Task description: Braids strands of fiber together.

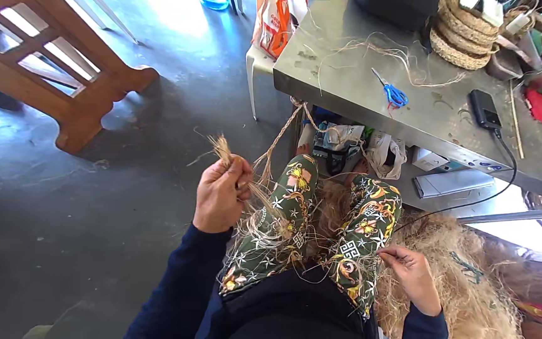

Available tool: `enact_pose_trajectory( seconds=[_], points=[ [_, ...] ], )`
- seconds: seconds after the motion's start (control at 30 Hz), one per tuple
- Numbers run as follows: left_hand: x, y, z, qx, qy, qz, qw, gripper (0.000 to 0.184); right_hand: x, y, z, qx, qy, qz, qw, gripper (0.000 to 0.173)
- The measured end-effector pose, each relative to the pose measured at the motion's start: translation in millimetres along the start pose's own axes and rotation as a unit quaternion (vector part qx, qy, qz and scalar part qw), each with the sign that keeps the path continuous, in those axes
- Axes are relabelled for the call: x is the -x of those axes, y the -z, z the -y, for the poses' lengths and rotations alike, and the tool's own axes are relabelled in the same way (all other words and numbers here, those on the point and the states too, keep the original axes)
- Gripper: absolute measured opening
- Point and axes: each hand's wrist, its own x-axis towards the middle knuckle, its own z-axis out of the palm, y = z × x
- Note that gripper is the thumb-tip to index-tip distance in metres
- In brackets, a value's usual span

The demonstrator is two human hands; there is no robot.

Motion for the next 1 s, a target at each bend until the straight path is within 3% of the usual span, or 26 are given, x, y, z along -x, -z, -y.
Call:
enact_pose_trajectory(
  seconds=[0.23, 0.37, 0.43, 0.53, 0.67, 0.87, 1.0],
  points=[
    [-24.7, 36.0, -28.3, 0.02, -0.028, -0.092, 0.995, 0.036, 6.6, 42.3, -30.0, 0.101, -0.065, -0.07, 0.99, 0.012],
    [-30.8, 54.5, -35.3, 0.036, -0.016, -0.118, 0.992, 0.036, 2.4, 47.6, -36.0, 0.254, -0.118, -0.097, 0.955, 0.021],
    [-29.5, 61.2, -32.7, 0.024, -0.009, -0.125, 0.992, 0.035, -2.4, 40.1, -29.3, 0.298, -0.07, -0.156, 0.939, 0.029],
    [-26.3, 68.2, -28.9, 0.025, -0.003, -0.133, 0.991, 0.034, -15.1, 18.5, -4.2, 0.225, 0.076, -0.203, 0.95, 0.03],
    [-19.5, 63.4, -31.0, 0.016, -0.008, -0.117, 0.993, 0.037, -44.3, -26.6, 40.4, 0.021, 0.214, -0.101, 0.971, 0.035],
    [7.6, 32.0, -34.8, -0.123, -0.062, 0.039, 0.99, 0.033, -79.5, -86.4, 121.2, -0.036, 0.349, -0.007, 0.936, 0.031],
    [18.9, 15.2, -32.4, -0.18, -0.078, 0.114, 0.974, 0.028, -97.7, -121.2, 152.4, -0.065, 0.382, 0.065, 0.92, 0.03]
  ],
)
